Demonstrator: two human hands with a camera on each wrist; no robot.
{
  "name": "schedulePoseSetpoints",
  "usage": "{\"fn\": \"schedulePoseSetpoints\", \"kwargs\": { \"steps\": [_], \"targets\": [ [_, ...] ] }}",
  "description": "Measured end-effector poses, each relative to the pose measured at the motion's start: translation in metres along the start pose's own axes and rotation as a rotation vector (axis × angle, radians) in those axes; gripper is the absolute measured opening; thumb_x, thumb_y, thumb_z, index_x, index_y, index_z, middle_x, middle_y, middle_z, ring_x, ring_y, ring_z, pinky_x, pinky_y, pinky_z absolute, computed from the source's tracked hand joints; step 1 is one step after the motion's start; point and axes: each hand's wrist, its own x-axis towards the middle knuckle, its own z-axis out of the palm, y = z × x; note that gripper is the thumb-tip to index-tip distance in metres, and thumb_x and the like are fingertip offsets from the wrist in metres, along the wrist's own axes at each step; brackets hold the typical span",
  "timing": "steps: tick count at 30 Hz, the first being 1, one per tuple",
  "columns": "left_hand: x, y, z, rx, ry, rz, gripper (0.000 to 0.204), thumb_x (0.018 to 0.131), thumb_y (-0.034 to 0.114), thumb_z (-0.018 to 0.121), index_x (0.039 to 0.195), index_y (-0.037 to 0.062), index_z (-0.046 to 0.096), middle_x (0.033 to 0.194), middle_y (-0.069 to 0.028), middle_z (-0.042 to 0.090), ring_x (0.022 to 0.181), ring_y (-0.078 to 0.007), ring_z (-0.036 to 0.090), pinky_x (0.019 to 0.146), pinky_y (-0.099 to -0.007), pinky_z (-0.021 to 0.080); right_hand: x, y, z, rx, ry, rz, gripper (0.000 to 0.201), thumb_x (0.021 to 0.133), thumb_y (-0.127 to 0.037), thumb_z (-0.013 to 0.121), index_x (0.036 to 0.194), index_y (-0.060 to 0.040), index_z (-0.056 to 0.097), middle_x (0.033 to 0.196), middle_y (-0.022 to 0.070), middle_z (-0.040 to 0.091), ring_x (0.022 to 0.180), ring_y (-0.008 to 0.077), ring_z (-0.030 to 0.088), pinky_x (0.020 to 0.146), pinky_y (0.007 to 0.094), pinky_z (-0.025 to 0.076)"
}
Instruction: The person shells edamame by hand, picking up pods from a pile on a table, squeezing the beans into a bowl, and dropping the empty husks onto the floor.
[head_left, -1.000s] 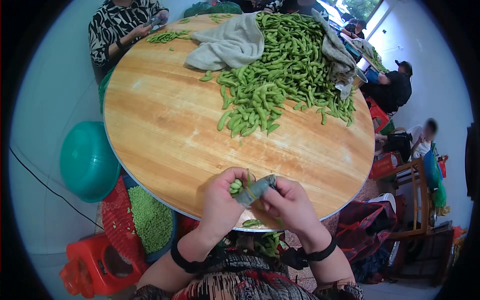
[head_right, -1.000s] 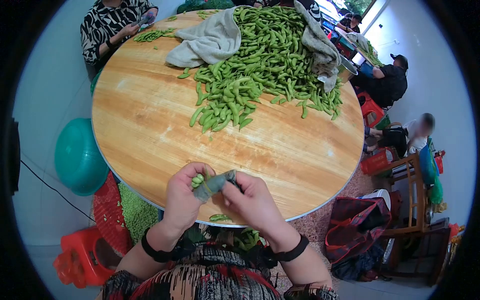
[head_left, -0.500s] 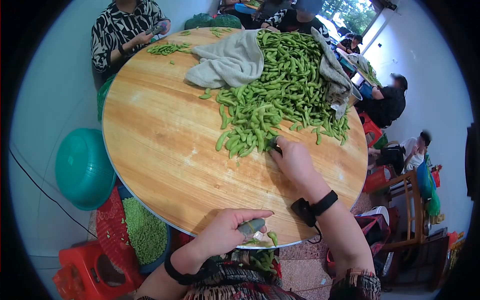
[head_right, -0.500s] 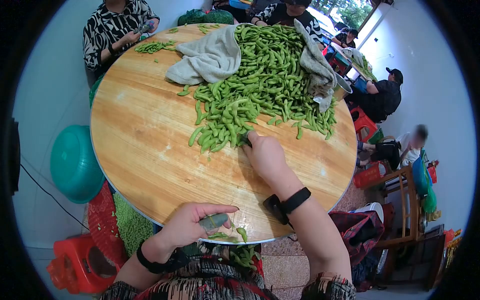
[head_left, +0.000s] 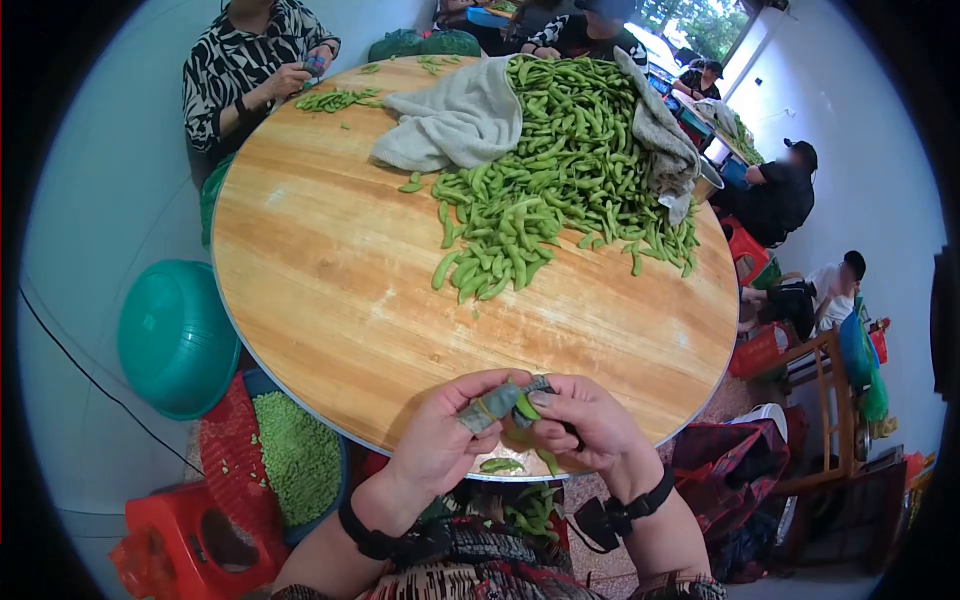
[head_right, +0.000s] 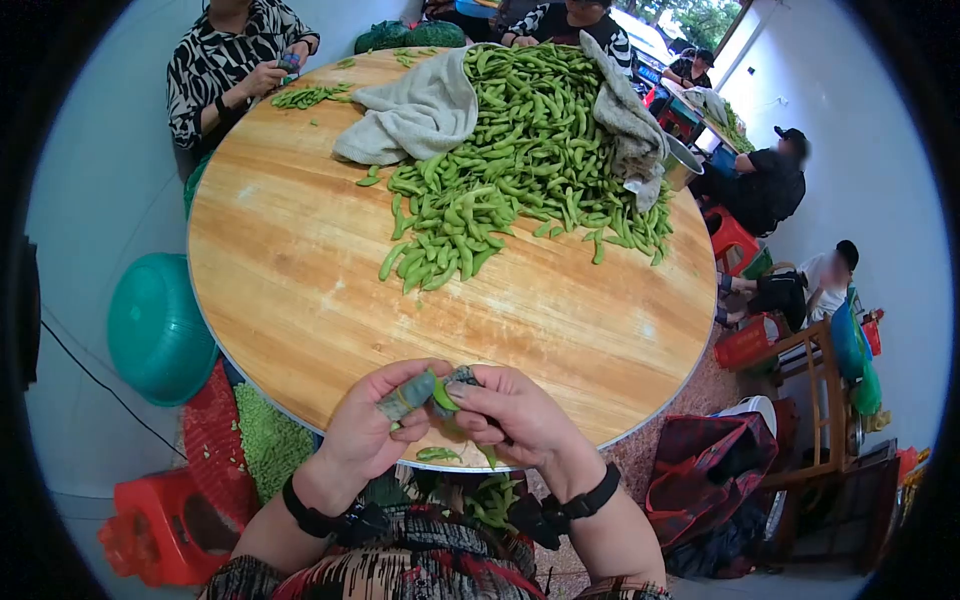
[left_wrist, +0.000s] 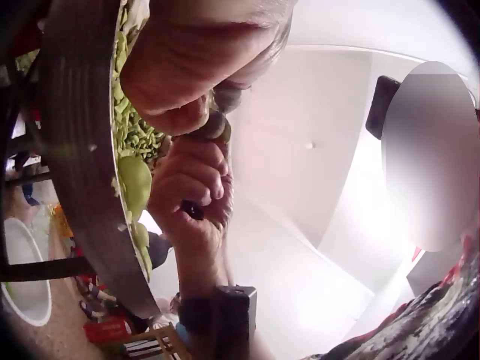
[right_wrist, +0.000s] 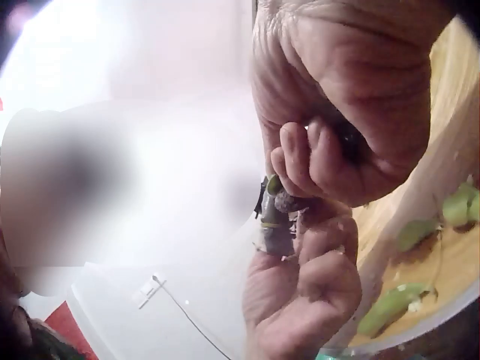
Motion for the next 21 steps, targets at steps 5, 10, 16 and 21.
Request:
{"fn": "schedulePoseSetpoints", "kwargs": {
  "steps": [5,10,16,21],
  "targets": [
    [-0.002,-0.003,-0.003,0.021,0.07,0.15,0.011,0.085,0.004,0.055,0.096,0.0031,0.057,0.079,-0.006,0.06,0.052,-0.0025,0.041,0.043,-0.0156,0.026,-0.013,0.01,0.024,-0.501,0.13,-0.207,0.025,0.096,-0.025,0.04,0.082,-0.0057,0.049,0.063,-0.0044,0.044,0.052,0.0032,0.035,0.046,0.0174,0.027],
    [-0.005,-0.002,0.004,0.156,0.22,0.213,0.008,0.08,0.001,0.06,0.088,0.0007,0.06,0.079,-0.0041,0.061,0.058,-0.0041,0.048,0.05,-0.0163,0.036,-0.012,0.015,0.027,-0.528,0.118,-0.208,0.024,0.096,-0.023,0.041,0.081,-0.0057,0.049,0.063,-0.0046,0.044,0.052,0.0029,0.035,0.046,0.0173,0.027],
    [-0.007,-0.009,0.004,0.329,0.206,0.339,0.017,0.077,-0.005,0.058,0.092,0.0018,0.059,0.082,-0.0026,0.059,0.065,-0.0041,0.051,0.048,-0.015,0.034,-0.009,0.02,0.025,-0.384,0.106,-0.198,0.017,0.094,-0.019,0.045,0.085,-0.0053,0.052,0.064,-0.0034,0.046,0.051,0.0026,0.035,0.045,0.0164,0.027],
    [-0.005,-0.002,-0.001,0.255,0.096,0.193,0.016,0.074,-0.006,0.061,0.088,0.0021,0.059,0.081,0.0004,0.057,0.069,-0.0046,0.051,0.055,-0.0158,0.04,-0.005,0.017,0.025,0.121,0.033,0.025,0.013,0.093,-0.016,0.048,0.09,-0.0049,0.054,0.065,-0.0021,0.049,0.05,0.0029,0.035,0.045,0.0163,0.027]
  ]
}}
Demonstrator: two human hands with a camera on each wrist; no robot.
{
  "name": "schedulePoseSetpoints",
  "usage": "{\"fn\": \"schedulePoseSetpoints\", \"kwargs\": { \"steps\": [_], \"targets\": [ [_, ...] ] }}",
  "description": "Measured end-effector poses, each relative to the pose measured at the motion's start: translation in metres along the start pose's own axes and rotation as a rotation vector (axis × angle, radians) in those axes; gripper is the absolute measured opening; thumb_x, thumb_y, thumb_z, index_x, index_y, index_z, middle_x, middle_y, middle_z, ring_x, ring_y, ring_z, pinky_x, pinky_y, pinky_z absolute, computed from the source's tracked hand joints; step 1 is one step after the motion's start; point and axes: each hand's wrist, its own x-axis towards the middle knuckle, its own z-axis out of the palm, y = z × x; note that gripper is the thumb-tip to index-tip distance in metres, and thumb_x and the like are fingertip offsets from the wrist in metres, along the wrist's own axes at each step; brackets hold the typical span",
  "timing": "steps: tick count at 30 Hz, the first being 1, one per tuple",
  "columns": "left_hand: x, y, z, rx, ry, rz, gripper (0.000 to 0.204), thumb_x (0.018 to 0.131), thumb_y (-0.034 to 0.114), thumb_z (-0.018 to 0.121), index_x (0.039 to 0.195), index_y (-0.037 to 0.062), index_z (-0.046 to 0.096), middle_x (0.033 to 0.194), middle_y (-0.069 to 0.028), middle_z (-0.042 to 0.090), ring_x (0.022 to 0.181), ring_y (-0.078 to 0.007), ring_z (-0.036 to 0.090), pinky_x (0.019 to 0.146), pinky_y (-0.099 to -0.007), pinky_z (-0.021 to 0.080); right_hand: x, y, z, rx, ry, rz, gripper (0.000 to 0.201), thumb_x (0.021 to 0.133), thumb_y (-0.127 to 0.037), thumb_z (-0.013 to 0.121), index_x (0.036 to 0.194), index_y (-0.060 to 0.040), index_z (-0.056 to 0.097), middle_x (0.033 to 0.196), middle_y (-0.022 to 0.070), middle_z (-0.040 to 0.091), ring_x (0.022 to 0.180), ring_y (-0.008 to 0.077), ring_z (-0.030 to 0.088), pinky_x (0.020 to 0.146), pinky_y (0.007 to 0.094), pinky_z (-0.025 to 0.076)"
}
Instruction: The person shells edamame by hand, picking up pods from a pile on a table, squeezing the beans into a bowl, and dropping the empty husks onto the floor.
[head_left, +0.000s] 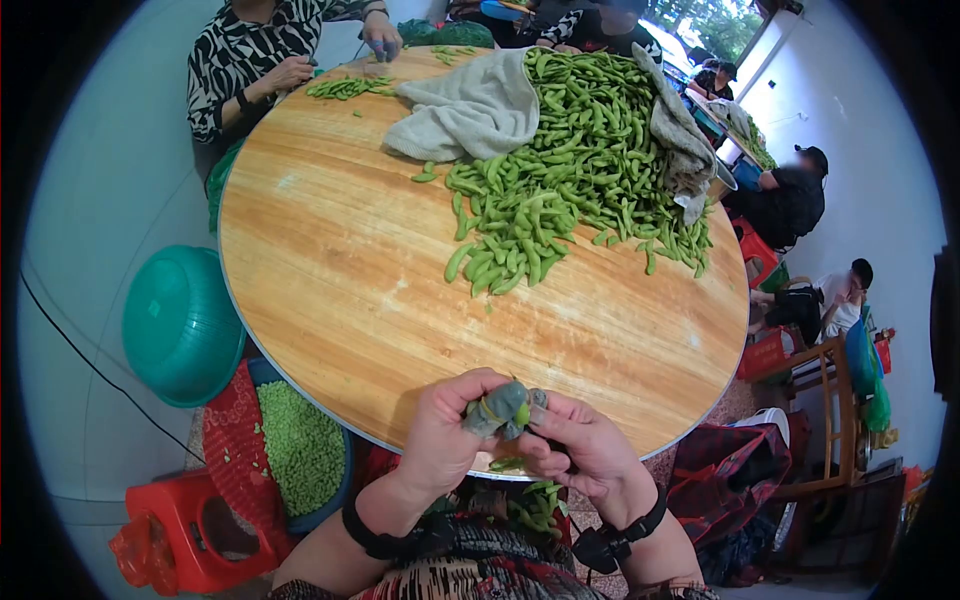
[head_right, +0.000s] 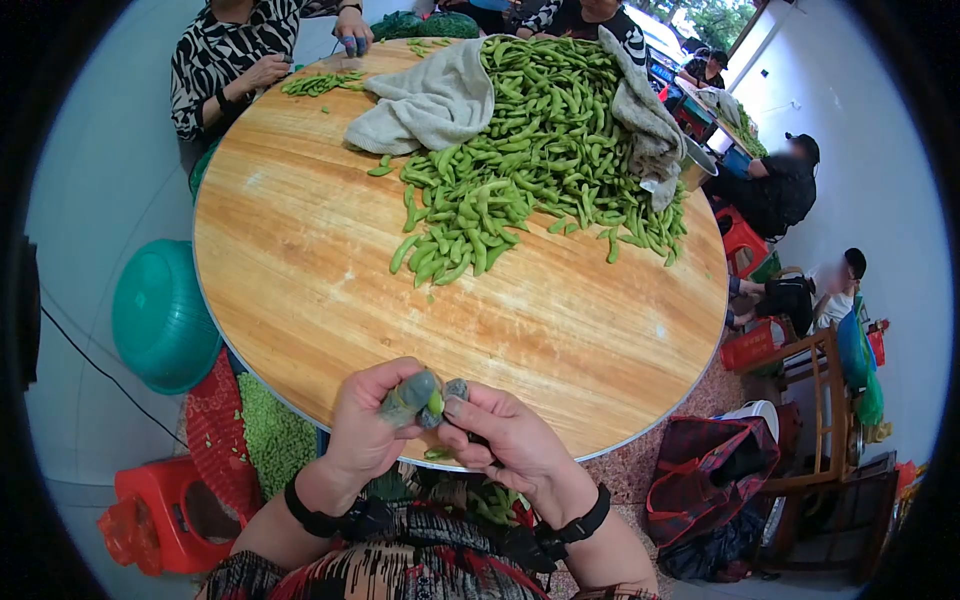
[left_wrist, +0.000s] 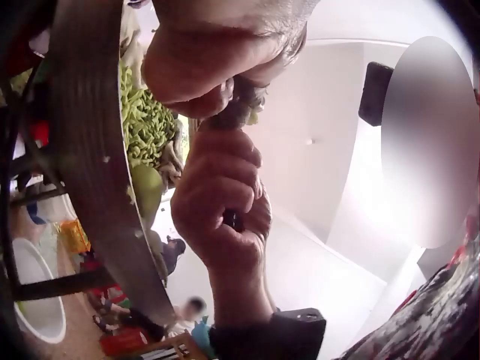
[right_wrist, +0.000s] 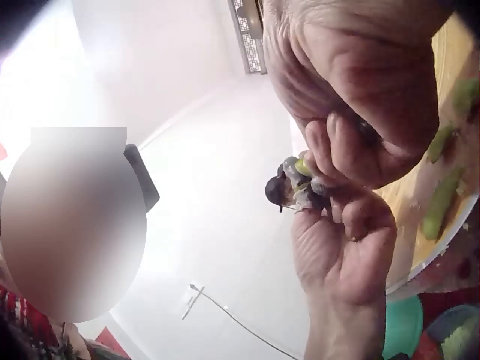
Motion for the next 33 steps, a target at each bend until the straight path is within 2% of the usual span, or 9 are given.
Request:
{"fn": "schedulePoseSetpoints", "kwargs": {
  "steps": [3,5,10,12,15,21,28,31,33],
  "targets": [
    [0.005,-0.007,0.006,0.389,0.14,0.255,0.012,0.075,-0.001,0.064,0.085,0.0026,0.058,0.078,0.0017,0.055,0.071,-0.0043,0.051,0.057,-0.0165,0.04,0.012,0.001,-0.005,-0.192,0.023,-0.162,0.014,0.092,-0.016,0.049,0.092,-0.0044,0.056,0.065,-0.0026,0.049,0.05,0.003,0.037,0.045,0.0162,0.029],
    [0.008,-0.002,0.006,0.455,0.174,0.251,0.012,0.076,0.0,0.065,0.084,0.0028,0.057,0.077,0.0021,0.055,0.07,-0.0042,0.05,0.057,-0.0168,0.04,0.019,0.001,-0.003,-0.759,0.226,-0.414,0.014,0.091,-0.017,0.052,0.092,-0.0039,0.058,0.063,-0.0038,0.049,0.051,0.0027,0.038,0.046,0.0158,0.029],
    [0.014,0.004,-0.005,0.573,0.25,0.394,0.008,0.078,0.001,0.061,0.085,0.0013,0.057,0.075,0.0014,0.054,0.063,-0.0048,0.047,0.054,-0.0168,0.038,0.035,-0.019,0.002,-0.564,0.218,-0.14,0.019,0.087,-0.019,0.054,0.088,-0.0013,0.06,0.063,0.0004,0.055,0.055,0.0071,0.049,0.049,0.0219,0.038],
    [0.017,0.013,-0.019,-0.01,0.237,0.119,0.01,0.081,-0.002,0.052,0.088,-0.0002,0.059,0.075,-0.0015,0.056,0.057,-0.0052,0.044,0.048,-0.0168,0.033,0.054,-0.043,0.007,-1.014,0.232,-0.288,0.02,0.086,-0.021,0.055,0.087,-0.0006,0.058,0.063,0.0054,0.056,0.055,0.0121,0.052,0.049,0.0256,0.04],
    [0.019,0.013,-0.022,-0.073,0.232,0.134,0.019,0.08,-0.006,0.045,0.09,-0.0014,0.061,0.075,-0.0041,0.056,0.052,-0.0057,0.041,0.045,-0.0171,0.029,0.097,-0.085,0.003,-1.761,0.51,-0.692,0.024,0.081,-0.024,0.058,0.082,0.0002,0.056,0.067,0.0177,0.059,0.061,0.0291,0.059,0.055,0.037,0.046],
    [0.014,0.009,-0.028,0.228,-0.075,-0.125,0.028,0.077,-0.009,0.046,0.097,-0.001,0.064,0.082,-0.005,0.061,0.058,-0.005,0.045,0.048,-0.0174,0.034,0.139,-0.096,-0.002,-2.355,0.631,-0.7,0.022,0.076,-0.022,0.062,0.075,-0.0013,0.056,0.068,0.0172,0.059,0.064,0.0352,0.058,0.056,0.043,0.045],
    [0.005,0.005,-0.006,0.559,-0.308,0.049,0.032,0.077,-0.008,0.055,0.106,0.005,0.064,0.084,-0.0002,0.061,0.068,-0.0029,0.05,0.055,-0.0174,0.04,0.095,-0.096,-0.016,-1.979,0.655,-0.807,0.022,0.073,-0.02,0.066,0.076,0.0004,0.059,0.07,0.0181,0.06,0.063,0.0345,0.058,0.056,0.0398,0.046],
    [0.006,0.017,0.002,0.55,0.006,-0.017,0.03,0.079,-0.004,0.057,0.108,0.0033,0.062,0.082,0.0008,0.059,0.066,-0.0029,0.048,0.052,-0.0166,0.037,0.064,-0.091,-0.013,-1.907,0.74,-0.735,0.02,0.075,-0.019,0.067,0.078,0.0005,0.061,0.068,0.0126,0.063,0.057,0.0242,0.058,0.055,0.0325,0.045],
    [0.014,0.007,-0.005,-0.029,0.099,-0.015,0.033,0.081,-0.002,0.056,0.114,0.0015,0.057,0.08,0.0008,0.056,0.06,-0.0033,0.045,0.048,-0.0156,0.031,0.041,-0.071,-0.01,-1.485,0.478,-0.592,0.021,0.078,-0.02,0.067,0.08,0.0004,0.062,0.065,0.0024,0.061,0.055,0.0096,0.052,0.053,0.0246,0.041]
  ]
}}
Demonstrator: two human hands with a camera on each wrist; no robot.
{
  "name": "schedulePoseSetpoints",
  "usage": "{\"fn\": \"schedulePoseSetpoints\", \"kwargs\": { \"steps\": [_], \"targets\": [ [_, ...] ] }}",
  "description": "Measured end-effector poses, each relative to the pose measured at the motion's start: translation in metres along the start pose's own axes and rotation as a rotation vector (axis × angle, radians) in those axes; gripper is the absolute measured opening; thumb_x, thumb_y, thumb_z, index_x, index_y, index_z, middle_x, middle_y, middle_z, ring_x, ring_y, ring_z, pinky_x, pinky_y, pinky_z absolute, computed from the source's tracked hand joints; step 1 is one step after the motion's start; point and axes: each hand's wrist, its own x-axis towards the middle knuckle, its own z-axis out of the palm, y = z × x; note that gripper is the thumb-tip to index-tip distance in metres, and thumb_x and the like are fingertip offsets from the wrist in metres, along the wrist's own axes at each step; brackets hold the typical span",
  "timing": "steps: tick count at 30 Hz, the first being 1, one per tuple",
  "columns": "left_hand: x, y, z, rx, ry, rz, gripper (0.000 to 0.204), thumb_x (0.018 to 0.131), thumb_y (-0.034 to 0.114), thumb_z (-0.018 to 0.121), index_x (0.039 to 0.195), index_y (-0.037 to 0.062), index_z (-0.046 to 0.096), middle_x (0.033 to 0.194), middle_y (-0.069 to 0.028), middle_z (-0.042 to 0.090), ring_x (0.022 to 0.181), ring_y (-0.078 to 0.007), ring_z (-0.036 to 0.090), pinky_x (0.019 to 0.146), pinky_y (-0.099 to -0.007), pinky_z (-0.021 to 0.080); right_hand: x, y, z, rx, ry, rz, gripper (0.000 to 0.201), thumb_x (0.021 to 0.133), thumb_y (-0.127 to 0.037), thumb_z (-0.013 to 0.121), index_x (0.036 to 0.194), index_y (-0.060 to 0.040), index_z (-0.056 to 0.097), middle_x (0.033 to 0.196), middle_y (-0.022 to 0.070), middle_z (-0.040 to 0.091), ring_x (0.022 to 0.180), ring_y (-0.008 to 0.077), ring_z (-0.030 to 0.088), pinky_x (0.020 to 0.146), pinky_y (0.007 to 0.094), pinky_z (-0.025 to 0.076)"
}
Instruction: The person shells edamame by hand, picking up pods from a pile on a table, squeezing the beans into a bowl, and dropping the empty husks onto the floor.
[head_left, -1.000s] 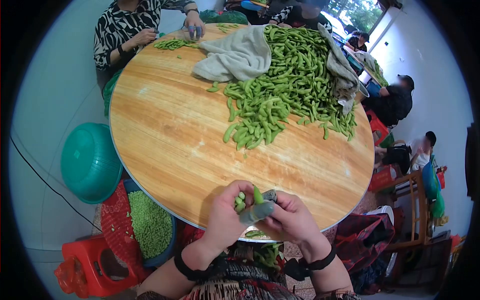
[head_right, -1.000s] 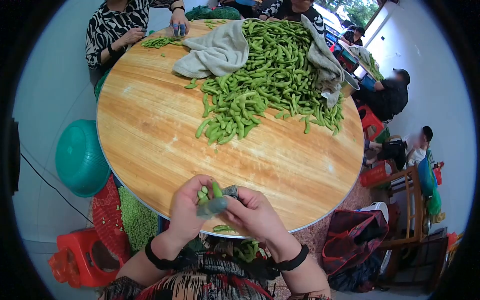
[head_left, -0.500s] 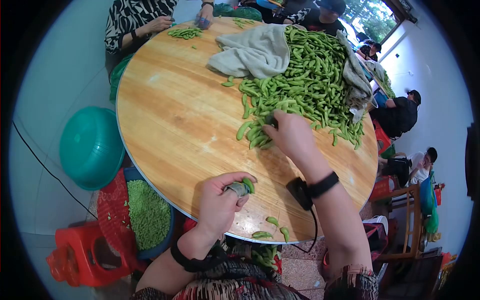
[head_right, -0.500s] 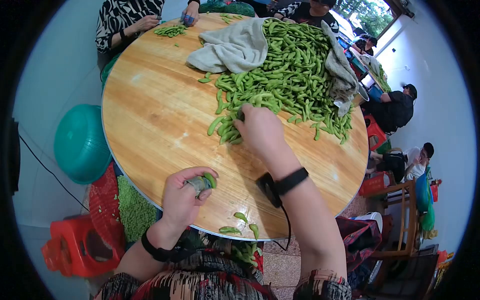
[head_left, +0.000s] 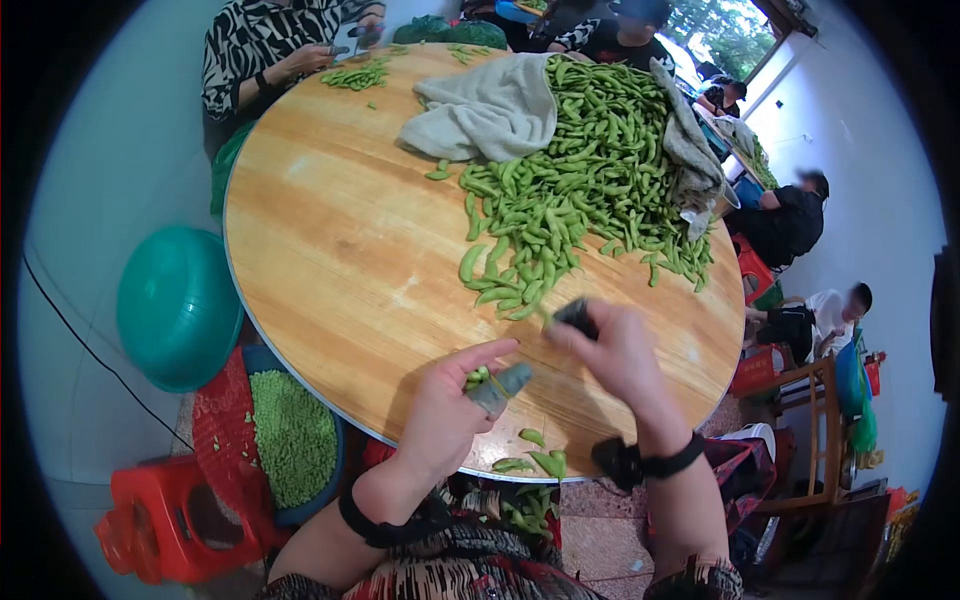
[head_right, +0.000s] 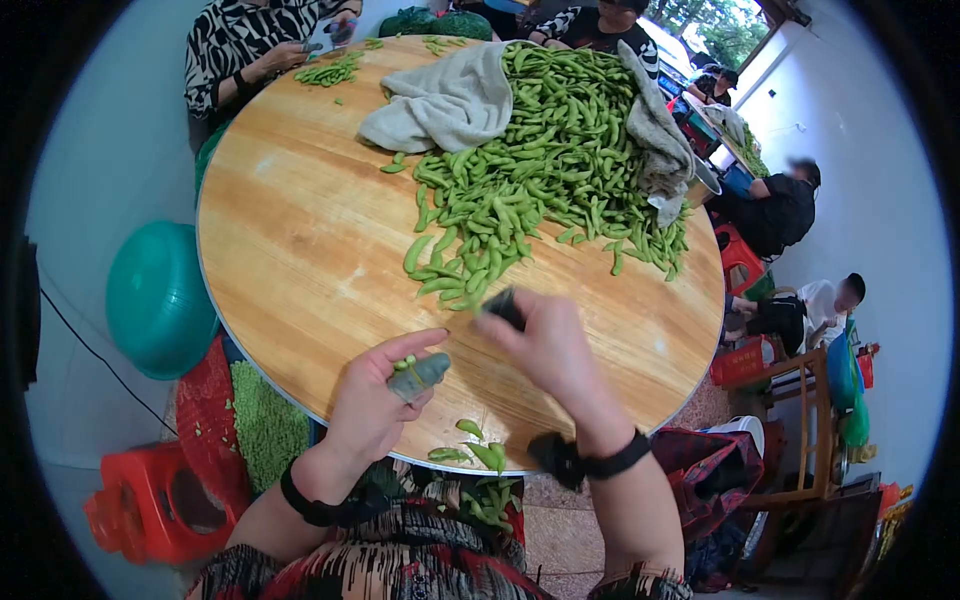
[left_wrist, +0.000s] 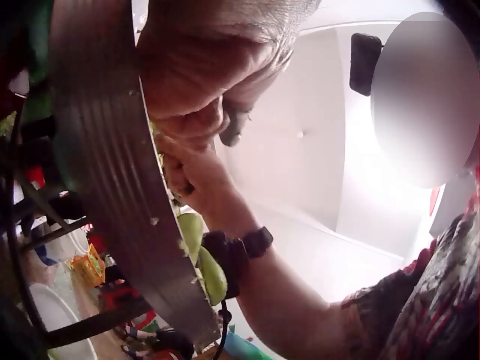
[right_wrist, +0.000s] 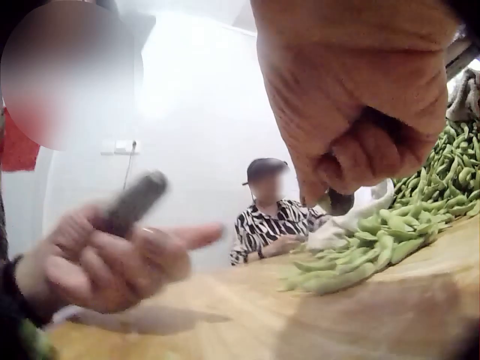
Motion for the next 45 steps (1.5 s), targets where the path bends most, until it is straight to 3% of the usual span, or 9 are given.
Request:
{"fn": "schedulePoseSetpoints", "kwargs": {
  "steps": [10,17,23,25,29,32,34,37,45],
  "targets": [
    [-0.002,-0.011,0.004,-0.105,0.028,-0.028,0.011,0.082,-0.002,0.055,0.092,0.0011,0.058,0.076,-0.0033,0.058,0.053,-0.0032,0.043,0.042,-0.0151,0.027,-0.071,-0.012,0.014,0.908,-0.397,0.371,0.022,0.094,-0.021,0.046,0.084,-0.0031,0.054,0.064,-0.0042,0.048,0.056,0.0037,0.039,0.05,0.0183,0.032],
    [-0.008,-0.017,0.014,0.094,0.114,0.082,0.011,0.082,-0.003,0.054,0.092,0.0004,0.057,0.076,-0.0028,0.058,0.052,-0.003,0.041,0.044,-0.015,0.028,-0.076,0.001,0.027,0.97,-0.366,0.324,0.019,0.094,-0.018,0.045,0.086,-0.0036,0.054,0.065,-0.0033,0.049,0.053,0.0023,0.037,0.047,0.0163,0.029],
    [-0.003,-0.015,-0.001,-0.163,-0.21,-0.145,0.01,0.081,0.0,0.058,0.091,-0.0009,0.056,0.079,-0.0029,0.058,0.058,-0.0034,0.047,0.05,-0.0161,0.035,-0.079,-0.002,0.032,1.294,-0.378,0.52,0.017,0.093,-0.016,0.046,0.088,-0.003,0.055,0.063,-0.004,0.048,0.052,0.0016,0.037,0.047,0.0151,0.029],
    [-0.005,-0.016,0.01,0.404,-0.114,0.136,0.014,0.08,-0.001,0.06,0.093,-0.0006,0.057,0.08,-0.0014,0.057,0.065,-0.0041,0.051,0.055,-0.0175,0.04,-0.079,0.006,0.044,0.815,-0.168,0.198,0.016,0.092,-0.017,0.05,0.085,-0.0035,0.056,0.062,-0.0036,0.049,0.051,0.0018,0.038,0.046,0.0155,0.029],
    [-0.005,-0.011,0.015,0.531,0.026,0.195,0.02,0.077,-0.007,0.059,0.095,0.0001,0.058,0.081,-0.0003,0.057,0.07,-0.0045,0.053,0.059,-0.0185,0.043,-0.072,0.004,0.044,0.758,-0.107,0.182,0.017,0.091,-0.018,0.052,0.082,-0.0038,0.055,0.064,-0.0027,0.051,0.051,0.0023,0.04,0.046,0.0167,0.031],
    [-0.003,-0.008,0.009,0.379,0.027,0.19,0.028,0.075,-0.011,0.053,0.1,0.0003,0.058,0.081,-0.001,0.057,0.067,-0.0053,0.052,0.053,-0.0164,0.04,-0.059,0.001,0.029,1.234,-0.297,0.48,0.021,0.091,-0.019,0.051,0.078,-0.0035,0.055,0.064,-0.0027,0.052,0.052,0.0035,0.043,0.047,0.0186,0.033],
    [-0.002,-0.002,0.001,0.066,-0.006,0.075,0.034,0.075,-0.013,0.045,0.104,-0.0009,0.058,0.08,-0.0027,0.057,0.065,-0.0067,0.05,0.047,-0.0144,0.034,-0.044,0.0,0.023,0.8,-0.437,0.359,0.023,0.091,-0.022,0.051,0.08,-0.0033,0.056,0.063,-0.0042,0.052,0.052,0.0037,0.043,0.046,0.0188,0.033],
    [-0.001,0.002,-0.005,-0.028,0.033,0.038,0.033,0.078,-0.011,0.041,0.105,-0.0019,0.058,0.08,-0.0045,0.057,0.063,-0.0076,0.048,0.044,-0.0137,0.028,0.009,0.006,0.021,0.035,-0.05,-0.019,0.024,0.084,-0.025,0.059,0.084,-0.0016,0.058,0.061,0.0128,0.058,0.054,0.0247,0.056,0.053,0.0321,0.044],
    [-0.007,0.003,-0.007,0.222,-0.042,-0.059,0.034,0.075,-0.012,0.045,0.102,0.0006,0.061,0.083,-0.0057,0.057,0.068,-0.0103,0.051,0.054,-0.0175,0.038,0.057,0.018,0.028,-0.328,0.107,-0.16,0.022,0.077,-0.021,0.061,0.078,0.0003,0.057,0.068,0.0211,0.058,0.066,0.0376,0.057,0.06,0.0431,0.046]
  ]
}}
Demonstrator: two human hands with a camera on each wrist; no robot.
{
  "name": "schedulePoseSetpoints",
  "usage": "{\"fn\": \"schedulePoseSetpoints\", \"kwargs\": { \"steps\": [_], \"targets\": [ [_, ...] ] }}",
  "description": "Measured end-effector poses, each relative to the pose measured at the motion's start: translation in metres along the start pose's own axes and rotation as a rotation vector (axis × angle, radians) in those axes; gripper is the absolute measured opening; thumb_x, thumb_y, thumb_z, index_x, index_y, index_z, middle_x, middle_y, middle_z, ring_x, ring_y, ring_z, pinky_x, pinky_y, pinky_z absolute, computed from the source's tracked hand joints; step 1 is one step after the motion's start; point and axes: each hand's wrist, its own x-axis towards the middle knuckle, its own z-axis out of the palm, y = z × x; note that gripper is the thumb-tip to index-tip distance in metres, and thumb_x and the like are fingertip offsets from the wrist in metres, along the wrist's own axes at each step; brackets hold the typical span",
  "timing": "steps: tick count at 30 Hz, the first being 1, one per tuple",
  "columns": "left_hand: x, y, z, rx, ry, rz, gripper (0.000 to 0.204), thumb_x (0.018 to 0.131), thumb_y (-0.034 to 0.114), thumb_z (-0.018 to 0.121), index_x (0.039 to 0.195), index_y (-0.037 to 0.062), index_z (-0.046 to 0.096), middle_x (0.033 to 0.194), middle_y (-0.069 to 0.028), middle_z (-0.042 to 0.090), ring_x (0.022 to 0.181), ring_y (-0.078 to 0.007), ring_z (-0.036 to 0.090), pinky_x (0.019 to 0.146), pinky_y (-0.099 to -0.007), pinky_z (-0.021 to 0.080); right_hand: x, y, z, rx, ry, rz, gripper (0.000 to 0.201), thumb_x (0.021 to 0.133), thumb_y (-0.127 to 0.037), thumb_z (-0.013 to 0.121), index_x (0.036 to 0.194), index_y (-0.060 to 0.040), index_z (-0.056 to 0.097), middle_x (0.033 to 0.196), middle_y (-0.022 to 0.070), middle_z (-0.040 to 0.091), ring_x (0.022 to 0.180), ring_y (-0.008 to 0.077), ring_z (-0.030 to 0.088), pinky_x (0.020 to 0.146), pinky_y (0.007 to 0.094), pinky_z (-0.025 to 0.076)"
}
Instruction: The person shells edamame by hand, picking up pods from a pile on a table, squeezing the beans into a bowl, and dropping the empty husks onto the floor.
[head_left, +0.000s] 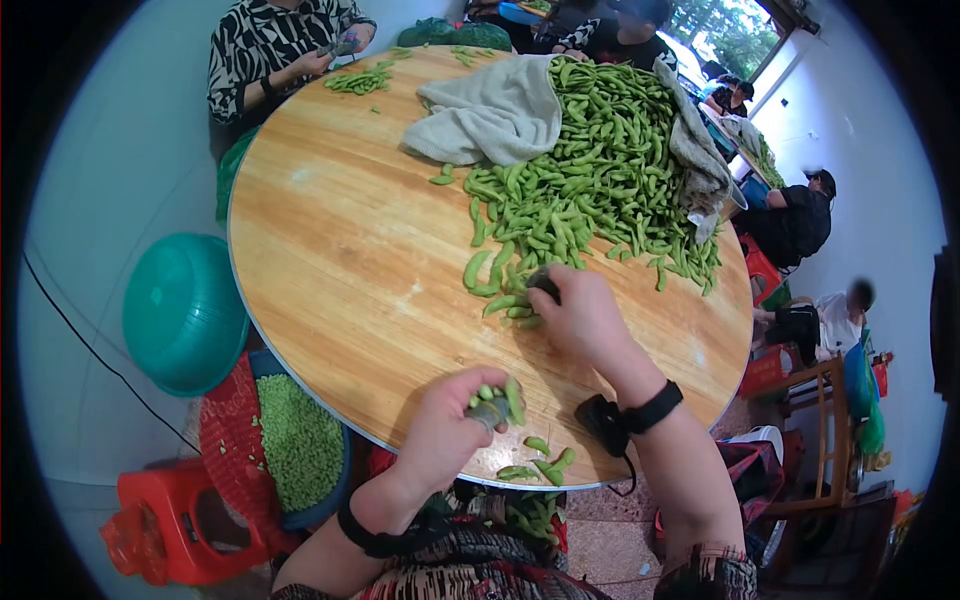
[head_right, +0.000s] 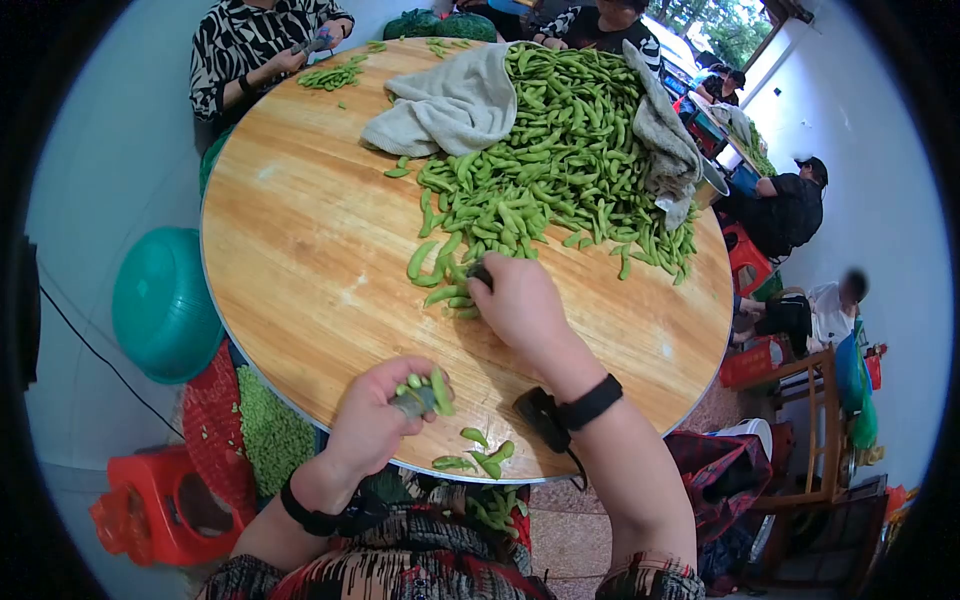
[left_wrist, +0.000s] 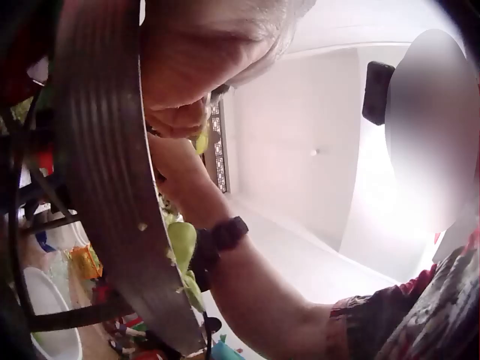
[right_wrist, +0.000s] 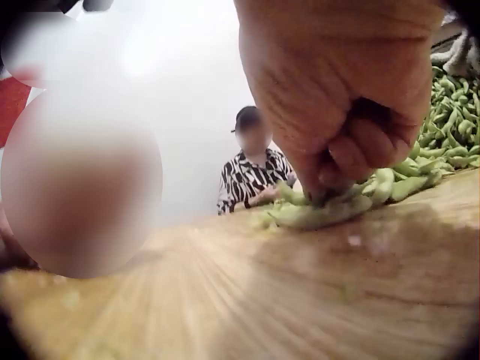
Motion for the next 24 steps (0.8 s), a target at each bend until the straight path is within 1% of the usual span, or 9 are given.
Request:
{"fn": "schedulePoseSetpoints", "kwargs": {
  "steps": [2,4,7,10,12,14,19,22,24],
  "targets": [
    [0.001,-0.006,-0.002,0.213,-0.09,0.029,0.035,0.074,-0.011,0.047,0.103,0.0019,0.061,0.083,-0.0061,0.058,0.07,-0.0125,0.053,0.058,-0.02,0.042,-0.01,0.002,-0.012,0.058,-0.011,0.053,0.024,0.077,-0.022,0.062,0.077,0.0005,0.057,0.066,0.0205,0.058,0.064,0.0367,0.057,0.058,0.0417,0.045],
    [0.005,-0.013,-0.002,0.728,-0.192,0.507,0.033,0.074,-0.006,0.055,0.104,0.0036,0.061,0.082,-0.0073,0.059,0.074,-0.0183,0.058,0.068,-0.0259,0.045,-0.025,0.0,-0.029,0.115,-0.017,0.11,0.025,0.076,-0.023,0.064,0.076,0.0007,0.057,0.065,0.0198,0.058,0.061,0.0358,0.057,0.057,0.0403,0.045],
    [-0.003,-0.003,0.009,0.75,-0.09,0.403,0.029,0.075,-0.001,0.059,0.103,0.0032,0.06,0.083,-0.0091,0.06,0.077,-0.022,0.06,0.071,-0.029,0.046,-0.05,-0.007,-0.053,0.193,-0.139,0.186,0.027,0.075,-0.024,0.066,0.073,0.001,0.057,0.061,0.0185,0.056,0.055,0.0336,0.054,0.053,0.0371,0.043],
    [-0.006,0.006,0.021,0.854,0.003,0.463,0.025,0.076,0.004,0.062,0.101,0.0027,0.061,0.084,-0.0106,0.061,0.077,-0.0219,0.06,0.071,-0.0285,0.046,-0.07,-0.019,-0.071,0.18,-0.373,-0.001,0.028,0.076,-0.025,0.066,0.071,0.0019,0.058,0.057,0.0166,0.055,0.049,0.0291,0.052,0.051,0.0356,0.042],
    [-0.002,0.003,0.021,0.851,-0.076,0.496,0.023,0.078,0.004,0.061,0.101,0.0022,0.06,0.083,-0.0085,0.062,0.077,-0.0202,0.06,0.07,-0.0281,0.046,-0.078,-0.029,-0.076,0.141,-0.445,-0.161,0.02,0.076,-0.019,0.069,0.077,0.0006,0.063,0.056,0.0083,0.056,0.051,0.0096,0.049,0.049,0.0275,0.04],
    [0.001,-0.002,0.02,0.849,-0.155,0.524,0.022,0.079,0.004,0.061,0.101,0.0018,0.06,0.082,-0.0063,0.062,0.076,-0.0185,0.06,0.069,-0.0278,0.046,-0.085,-0.036,-0.075,0.278,-0.379,-0.056,0.019,0.077,-0.018,0.068,0.076,0.0003,0.062,0.056,0.0064,0.056,0.051,0.0079,0.049,0.048,0.0262,0.04],
    [0.0,0.0,0.023,0.176,-0.135,-0.081,0.02,0.077,0.002,0.064,0.097,0.0003,0.061,0.075,-0.0006,0.057,0.064,-0.0085,0.053,0.057,-0.0232,0.044,-0.101,-0.033,-0.038,0.691,-0.235,0.189,0.022,0.08,-0.018,0.065,0.074,0.0025,0.059,0.055,0.0056,0.055,0.051,0.0078,0.048,0.047,0.0265,0.04],
    [0.005,-0.012,0.02,-0.213,-0.066,-0.123,0.016,0.082,0.0,0.057,0.098,0.0004,0.059,0.077,-0.0021,0.057,0.056,-0.0043,0.045,0.048,-0.0145,0.031,-0.102,-0.031,-0.025,0.739,-0.086,0.185,0.019,0.082,-0.015,0.063,0.078,0.0031,0.059,0.062,0.0025,0.058,0.055,0.0056,0.051,0.048,0.0245,0.041],
    [0.007,-0.012,0.015,-0.216,-0.035,-0.071,0.016,0.082,-0.001,0.056,0.099,-0.0003,0.058,0.077,-0.0024,0.057,0.055,-0.0042,0.044,0.046,-0.0148,0.03,-0.101,-0.022,-0.023,1.02,0.016,0.414,0.016,0.083,-0.013,0.061,0.084,0.003,0.06,0.069,0.0032,0.06,0.059,0.0053,0.053,0.05,0.022,0.042]
  ]
}}
